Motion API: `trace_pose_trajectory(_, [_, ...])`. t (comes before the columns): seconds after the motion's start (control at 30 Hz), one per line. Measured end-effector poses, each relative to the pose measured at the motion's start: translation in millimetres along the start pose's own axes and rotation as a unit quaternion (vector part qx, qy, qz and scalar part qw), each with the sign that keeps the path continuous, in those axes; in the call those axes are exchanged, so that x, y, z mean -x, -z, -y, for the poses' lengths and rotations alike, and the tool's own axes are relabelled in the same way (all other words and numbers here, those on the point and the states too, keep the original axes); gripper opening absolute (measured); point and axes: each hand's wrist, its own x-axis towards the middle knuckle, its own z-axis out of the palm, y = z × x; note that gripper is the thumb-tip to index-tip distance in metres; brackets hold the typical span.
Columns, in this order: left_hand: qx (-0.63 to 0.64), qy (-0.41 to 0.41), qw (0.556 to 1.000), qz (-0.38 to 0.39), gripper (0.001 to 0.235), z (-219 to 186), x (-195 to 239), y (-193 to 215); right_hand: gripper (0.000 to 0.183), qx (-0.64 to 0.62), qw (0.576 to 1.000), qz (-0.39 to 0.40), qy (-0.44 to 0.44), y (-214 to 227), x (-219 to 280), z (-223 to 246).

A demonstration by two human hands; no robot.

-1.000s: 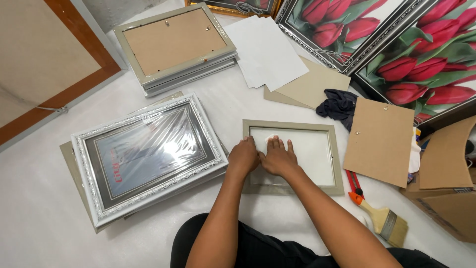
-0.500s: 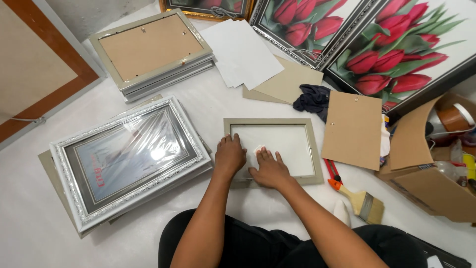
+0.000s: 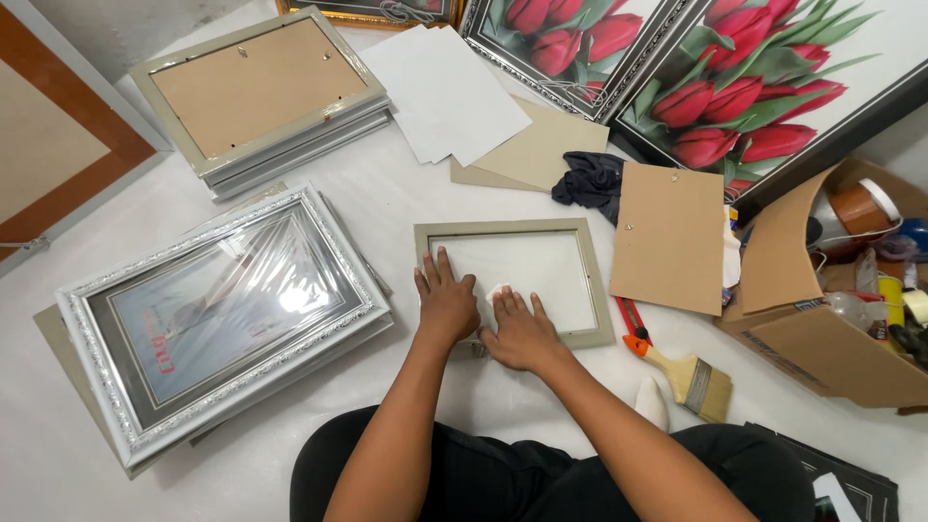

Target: Preparing and cleaning a picture frame and its glass component

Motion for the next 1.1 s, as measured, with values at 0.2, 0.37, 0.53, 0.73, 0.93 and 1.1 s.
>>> trace_pose_trajectory(0.2, [0.015,-0.012,1.000,-0.005,0.035,12,-18,-16,0.077,-0.002,1.000,-0.028,-0.014,24,-62,-14])
trace_pose_trajectory(0.37, [0.028,-0.012,1.000,-0.005,0.035,14,-20,-11,0.079,-0.012,0.999,-0.037,-0.024,40,-95,-20])
trace_pose_trajectory(0.53, [-0.006,-0.015,1.000,0.005,0.037,17,-29,-16,0.078,-0.028,0.998,-0.045,-0.016,36,-86,-28])
trace_pose_trajectory(0.73, [-0.036,-0.012,0.999,0.002,0.038,22,-33,-22,0.079,-0.044,0.999,-0.006,-0.006,9,-14,-28])
trace_pose_trajectory(0.93, [-0.035,-0.013,0.999,0.004,0.043,22,-22,-16,0.080,-0.044,0.998,0.050,0.000,-10,42,-34])
trace_pose_trajectory(1.1, [-0.023,-0.011,1.000,0.007,0.046,24,-23,-16,0.082,-0.029,0.998,0.052,-0.008,-1,36,-28])
